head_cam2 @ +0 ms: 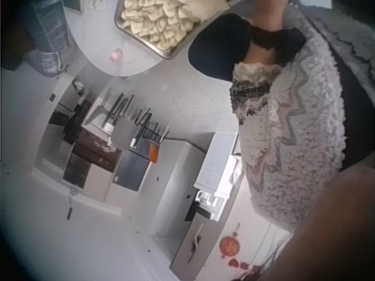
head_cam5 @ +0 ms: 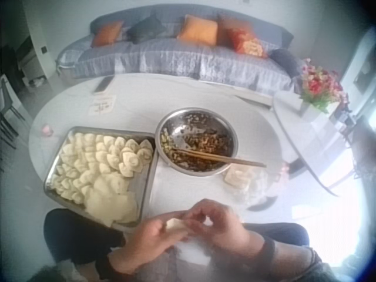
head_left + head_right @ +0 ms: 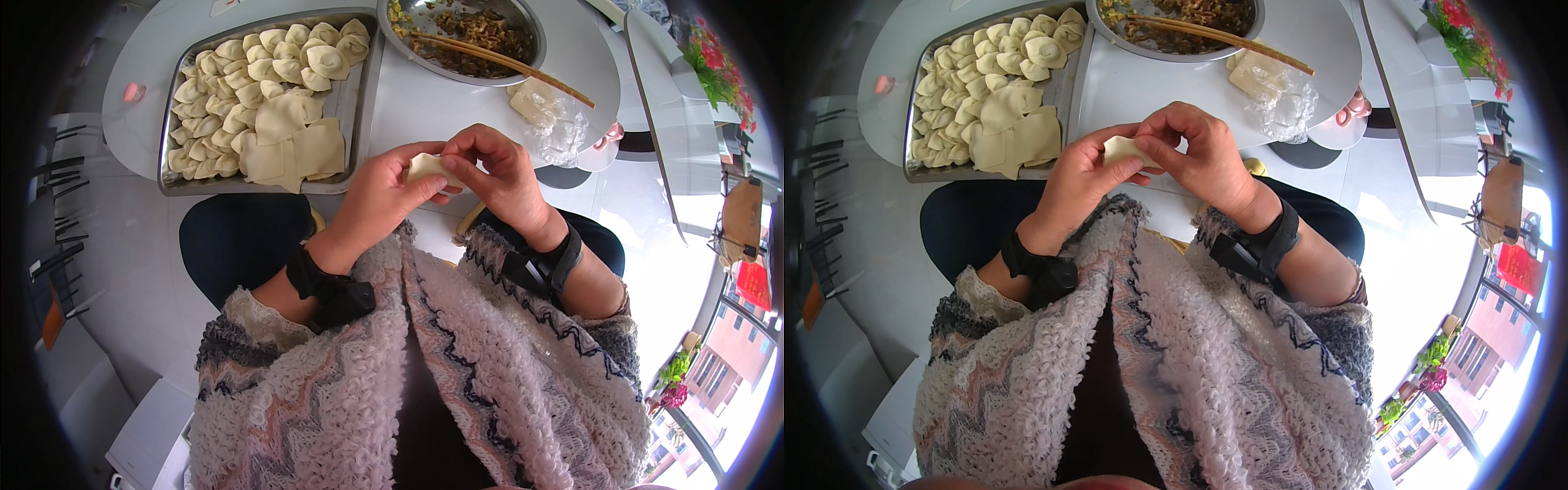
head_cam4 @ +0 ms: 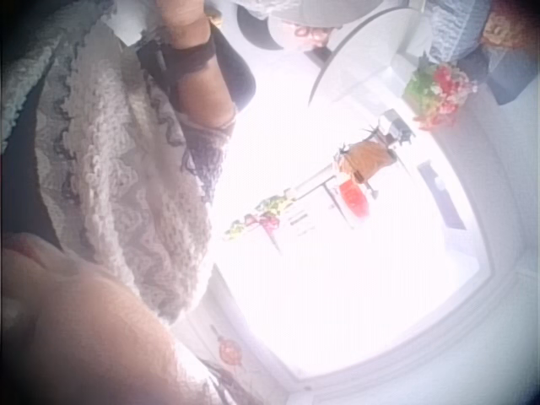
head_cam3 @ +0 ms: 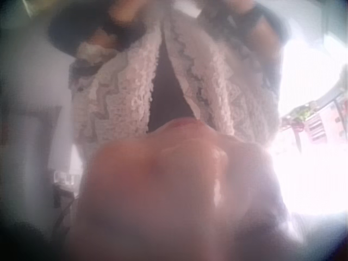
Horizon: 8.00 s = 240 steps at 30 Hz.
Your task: The person repeatedly picks up square dumpling wrappers, places filling in the center using chopsticks, and folds the wrappers into dumplings. The finished dumplings are placed on a metal tray.
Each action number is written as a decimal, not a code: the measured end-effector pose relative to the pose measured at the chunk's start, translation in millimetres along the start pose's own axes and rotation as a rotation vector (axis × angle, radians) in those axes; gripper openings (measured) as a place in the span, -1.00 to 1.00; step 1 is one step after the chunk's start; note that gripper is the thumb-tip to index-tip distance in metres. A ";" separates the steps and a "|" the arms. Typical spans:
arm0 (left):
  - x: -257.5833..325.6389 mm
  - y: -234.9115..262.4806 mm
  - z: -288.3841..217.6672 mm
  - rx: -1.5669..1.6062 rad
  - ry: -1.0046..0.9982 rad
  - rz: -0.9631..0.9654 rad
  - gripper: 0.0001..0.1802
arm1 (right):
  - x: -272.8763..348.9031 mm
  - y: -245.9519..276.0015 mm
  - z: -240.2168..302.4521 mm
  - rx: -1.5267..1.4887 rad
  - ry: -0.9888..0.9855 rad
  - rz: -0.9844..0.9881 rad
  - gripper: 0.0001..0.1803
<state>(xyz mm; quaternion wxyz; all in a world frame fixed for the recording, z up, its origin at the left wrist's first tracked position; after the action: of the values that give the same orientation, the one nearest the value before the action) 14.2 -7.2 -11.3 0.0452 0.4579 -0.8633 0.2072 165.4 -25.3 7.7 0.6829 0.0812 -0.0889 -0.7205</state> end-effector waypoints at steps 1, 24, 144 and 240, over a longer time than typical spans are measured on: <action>-0.1 0.1 0.6 -0.007 0.005 -0.004 -0.61 | 0.3 -0.6 -1.3 -0.023 -0.038 0.004 -0.91; -0.3 -4.9 2.0 -0.054 -0.015 0.031 -0.64 | 2.3 -6.2 7.1 0.089 0.080 0.005 -0.91; -4.6 7.0 -18.9 -0.544 -0.587 -0.223 -0.77 | 9.2 -8.5 23.2 0.304 0.337 -0.100 -0.82; -2.5 -9.3 7.4 0.720 0.320 0.086 -0.29 | 7.5 -6.1 10.8 0.230 0.240 -0.069 -0.92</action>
<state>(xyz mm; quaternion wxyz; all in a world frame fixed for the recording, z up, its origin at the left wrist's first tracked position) 24.0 -12.8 -15.8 0.0069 0.3698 -0.7358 0.5673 156.4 -32.3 16.7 0.6497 0.2473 -0.0857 -0.7137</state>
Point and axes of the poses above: each hand's wrist, its own x-axis away from the middle knuckle, its own y-axis out of the back of the hand, z = x × y, the point moved 4 cm from there along -x, towards the middle knuckle, and after that the axes turned 8 degrees about -z, right-handed, at the moved point
